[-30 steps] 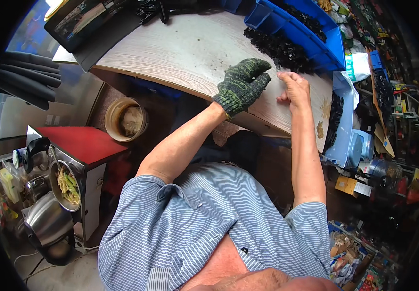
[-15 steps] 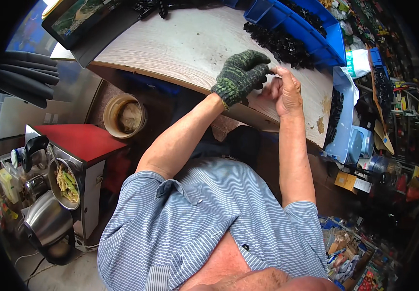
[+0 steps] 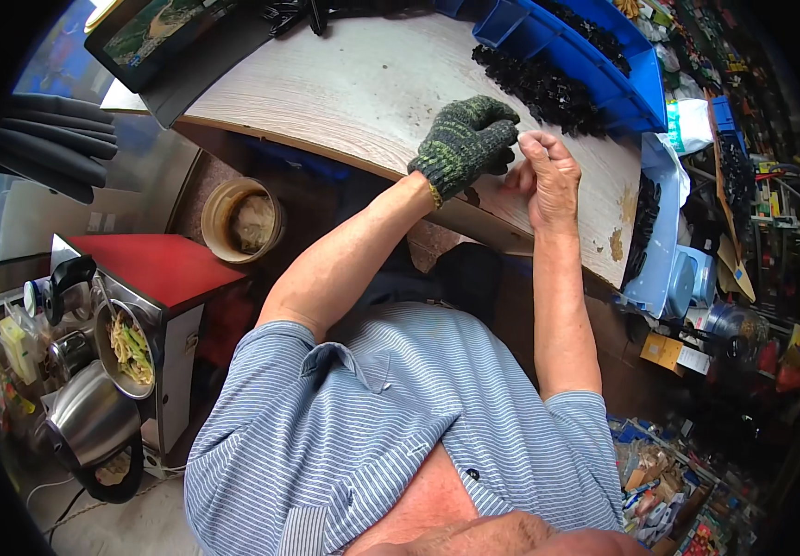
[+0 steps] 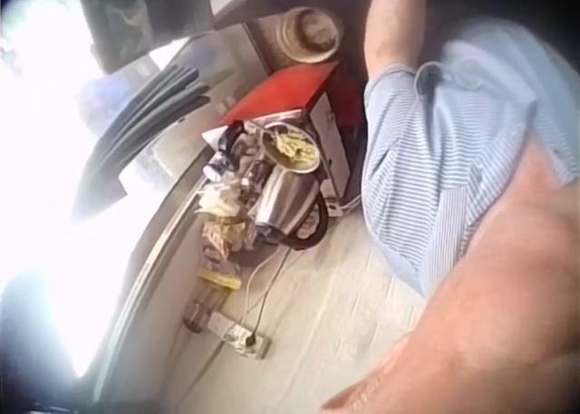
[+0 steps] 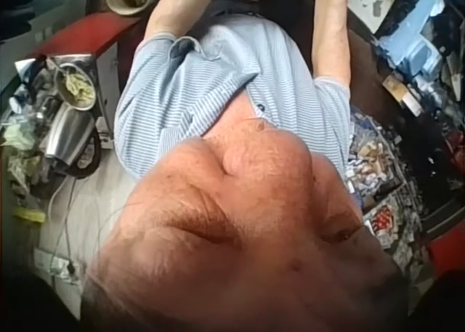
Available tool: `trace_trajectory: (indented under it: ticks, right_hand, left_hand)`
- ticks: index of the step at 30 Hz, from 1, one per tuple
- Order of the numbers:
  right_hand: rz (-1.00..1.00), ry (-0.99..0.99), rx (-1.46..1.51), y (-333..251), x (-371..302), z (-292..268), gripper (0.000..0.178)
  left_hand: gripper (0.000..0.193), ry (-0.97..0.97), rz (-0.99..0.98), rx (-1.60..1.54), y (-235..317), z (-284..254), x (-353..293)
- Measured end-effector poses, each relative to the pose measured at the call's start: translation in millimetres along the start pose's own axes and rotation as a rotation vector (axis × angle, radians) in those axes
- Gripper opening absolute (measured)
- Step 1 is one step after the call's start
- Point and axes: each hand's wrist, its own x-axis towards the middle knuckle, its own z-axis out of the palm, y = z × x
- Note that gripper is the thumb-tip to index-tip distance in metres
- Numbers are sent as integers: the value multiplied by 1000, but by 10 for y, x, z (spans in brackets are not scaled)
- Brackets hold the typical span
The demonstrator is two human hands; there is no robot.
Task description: Assembling and inspecting small black plastic components at a workbench.
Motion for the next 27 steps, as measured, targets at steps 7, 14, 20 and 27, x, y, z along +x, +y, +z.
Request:
trace_trajectory:
  ticks: [7,14,20,27]
  right_hand:
    - [49,46,-22,-16,-65,-3,22]
    - [51,17,5,9,-34,-35,21]
    - [34,1,47,43,-22,-89,21]
    - [4,27,91,27,-41,-36,21]
  left_hand:
    - [52,480,332,1071,357,-704,736]
    - [33,390,177,1418,459,-1228,1209]
    - [34,325,452,1476,362,-1106,870]
    - [26,245,614,1520,196,-1138,671]
